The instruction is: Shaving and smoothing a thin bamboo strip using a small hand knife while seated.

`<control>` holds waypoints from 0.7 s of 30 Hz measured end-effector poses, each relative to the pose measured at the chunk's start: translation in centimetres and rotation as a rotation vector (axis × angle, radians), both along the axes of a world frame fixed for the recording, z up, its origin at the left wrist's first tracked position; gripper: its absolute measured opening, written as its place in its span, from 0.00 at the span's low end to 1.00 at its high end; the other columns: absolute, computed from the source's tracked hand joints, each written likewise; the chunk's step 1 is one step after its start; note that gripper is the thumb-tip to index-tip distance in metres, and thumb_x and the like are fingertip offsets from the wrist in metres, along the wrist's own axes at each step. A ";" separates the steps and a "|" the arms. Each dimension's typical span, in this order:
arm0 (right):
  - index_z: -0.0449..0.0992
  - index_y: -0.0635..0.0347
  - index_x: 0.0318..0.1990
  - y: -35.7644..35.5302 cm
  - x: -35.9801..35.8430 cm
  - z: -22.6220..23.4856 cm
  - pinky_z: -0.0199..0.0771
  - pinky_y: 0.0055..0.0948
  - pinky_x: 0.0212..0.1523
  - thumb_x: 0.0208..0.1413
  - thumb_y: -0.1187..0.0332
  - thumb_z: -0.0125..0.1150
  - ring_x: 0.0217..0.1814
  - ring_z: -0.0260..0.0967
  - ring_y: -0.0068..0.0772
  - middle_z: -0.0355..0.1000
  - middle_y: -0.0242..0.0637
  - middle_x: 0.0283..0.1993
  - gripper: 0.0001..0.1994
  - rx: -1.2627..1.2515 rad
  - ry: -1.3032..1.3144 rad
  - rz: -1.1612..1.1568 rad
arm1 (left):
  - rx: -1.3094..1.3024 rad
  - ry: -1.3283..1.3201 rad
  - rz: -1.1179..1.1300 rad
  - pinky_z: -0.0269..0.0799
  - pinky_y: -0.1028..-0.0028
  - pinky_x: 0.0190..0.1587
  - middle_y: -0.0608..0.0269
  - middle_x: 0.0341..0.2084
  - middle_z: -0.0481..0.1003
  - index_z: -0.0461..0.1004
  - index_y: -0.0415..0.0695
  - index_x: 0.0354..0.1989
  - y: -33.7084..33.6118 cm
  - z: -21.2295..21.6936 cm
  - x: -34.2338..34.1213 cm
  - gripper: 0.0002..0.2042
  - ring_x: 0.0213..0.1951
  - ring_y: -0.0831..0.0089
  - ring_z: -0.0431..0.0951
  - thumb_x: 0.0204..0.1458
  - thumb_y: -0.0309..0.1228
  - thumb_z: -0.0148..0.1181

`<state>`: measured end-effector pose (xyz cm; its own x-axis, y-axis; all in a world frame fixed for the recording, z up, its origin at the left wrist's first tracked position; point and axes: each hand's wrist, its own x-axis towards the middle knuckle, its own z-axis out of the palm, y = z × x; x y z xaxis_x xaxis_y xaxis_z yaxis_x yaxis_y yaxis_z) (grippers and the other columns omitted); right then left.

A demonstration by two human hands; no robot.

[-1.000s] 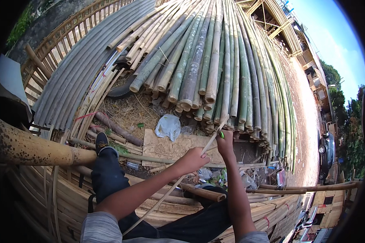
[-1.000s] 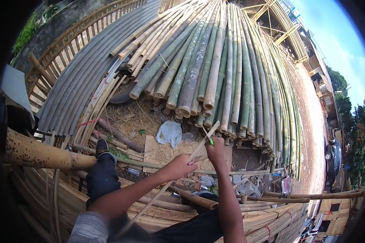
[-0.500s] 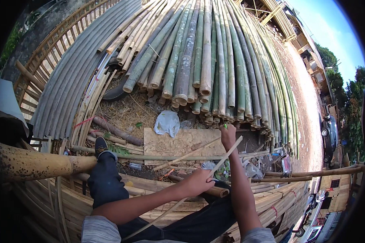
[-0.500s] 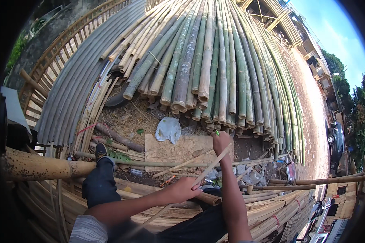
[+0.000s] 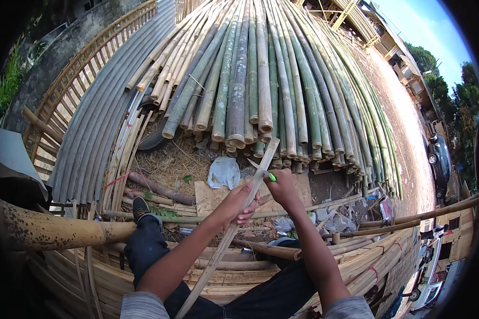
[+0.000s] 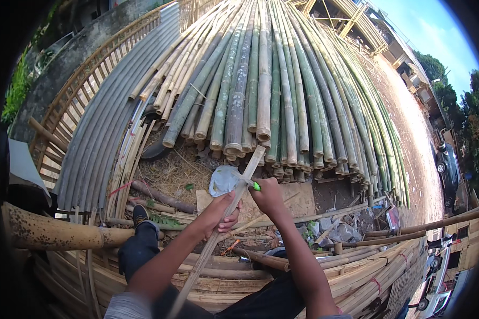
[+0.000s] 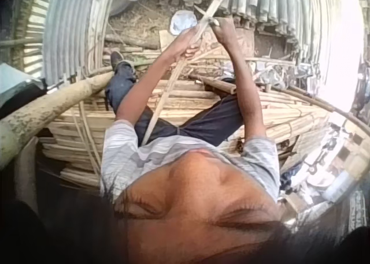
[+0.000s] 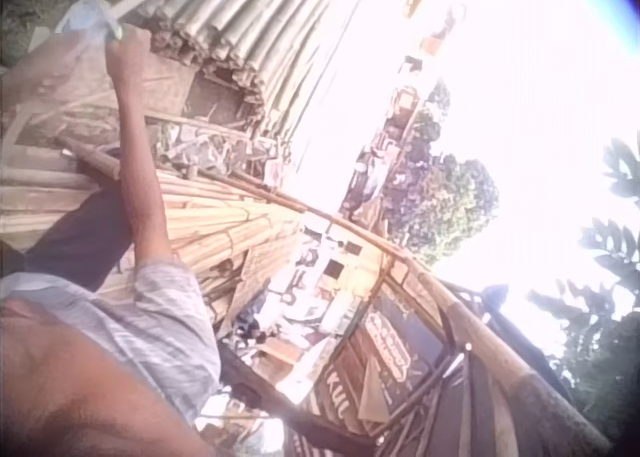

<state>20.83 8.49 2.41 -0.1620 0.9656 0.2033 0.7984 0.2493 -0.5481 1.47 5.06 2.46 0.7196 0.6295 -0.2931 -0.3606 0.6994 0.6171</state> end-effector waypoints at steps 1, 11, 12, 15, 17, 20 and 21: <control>0.72 0.66 0.21 -0.2 -0.3 0.0 0.64 0.45 0.27 0.44 0.66 0.58 0.23 0.66 0.55 0.65 0.53 0.19 0.11 -0.028 -0.016 0.009 | -0.034 -0.047 -0.015 0.50 0.83 0.08 0.73 0.10 0.53 0.62 0.43 0.36 0.1 0.0 -0.2 0.22 0.07 0.85 0.51 0.63 0.52 0.34; 0.71 0.64 0.18 0.3 0.5 -2.0 0.66 0.52 0.33 0.47 0.65 0.53 0.30 0.68 0.57 0.69 0.54 0.23 0.13 0.003 -0.058 -0.132 | 0.729 0.590 0.210 0.55 0.78 0.09 0.71 0.11 0.62 0.63 0.41 0.35 -2.3 -1.1 2.2 0.08 0.08 0.82 0.60 0.57 0.32 0.53; 0.72 0.65 0.18 1.3 2.4 -2.0 0.65 0.53 0.33 0.48 0.64 0.52 0.31 0.67 0.59 0.69 0.55 0.24 0.14 0.115 -0.109 -0.123 | 0.737 0.614 0.197 0.55 0.78 0.09 0.71 0.11 0.62 0.63 0.41 0.34 -3.3 -0.9 2.5 0.08 0.08 0.82 0.61 0.56 0.31 0.54; 0.73 0.67 0.19 1.8 3.9 -2.2 0.64 0.52 0.34 0.48 0.63 0.53 0.32 0.67 0.60 0.68 0.56 0.24 0.15 -0.059 -0.012 -0.183 | 0.661 0.668 0.126 0.60 0.74 0.15 0.67 0.12 0.65 0.64 0.40 0.30 -4.0 -0.2 1.8 0.10 0.11 0.78 0.65 0.53 0.32 0.57; 0.73 0.67 0.19 1.1 1.4 -1.6 0.66 0.51 0.35 0.47 0.62 0.54 0.31 0.66 0.61 0.68 0.57 0.23 0.15 -0.170 0.103 -0.093 | 0.575 0.696 0.111 0.65 0.71 0.19 0.65 0.12 0.65 0.64 0.39 0.28 -3.7 -1.4 0.6 0.11 0.13 0.74 0.67 0.51 0.32 0.59; 0.74 0.64 0.18 -0.2 -0.4 -2.3 0.68 0.50 0.34 0.45 0.63 0.55 0.29 0.68 0.58 0.69 0.55 0.22 0.13 -0.165 -0.011 0.124 | 0.315 0.659 0.108 0.64 0.70 0.18 0.67 0.11 0.63 0.64 0.39 0.27 -2.4 0.3 0.5 0.12 0.12 0.73 0.66 0.51 0.32 0.59; 0.74 0.64 0.18 -0.6 -0.7 -2.7 0.68 0.50 0.34 0.45 0.63 0.55 0.29 0.68 0.58 0.69 0.55 0.22 0.13 -0.159 -0.003 0.120 | 0.325 0.695 0.105 0.65 0.68 0.19 0.64 0.11 0.65 0.64 0.39 0.27 -2.3 0.1 0.5 0.12 0.12 0.72 0.67 0.50 0.32 0.60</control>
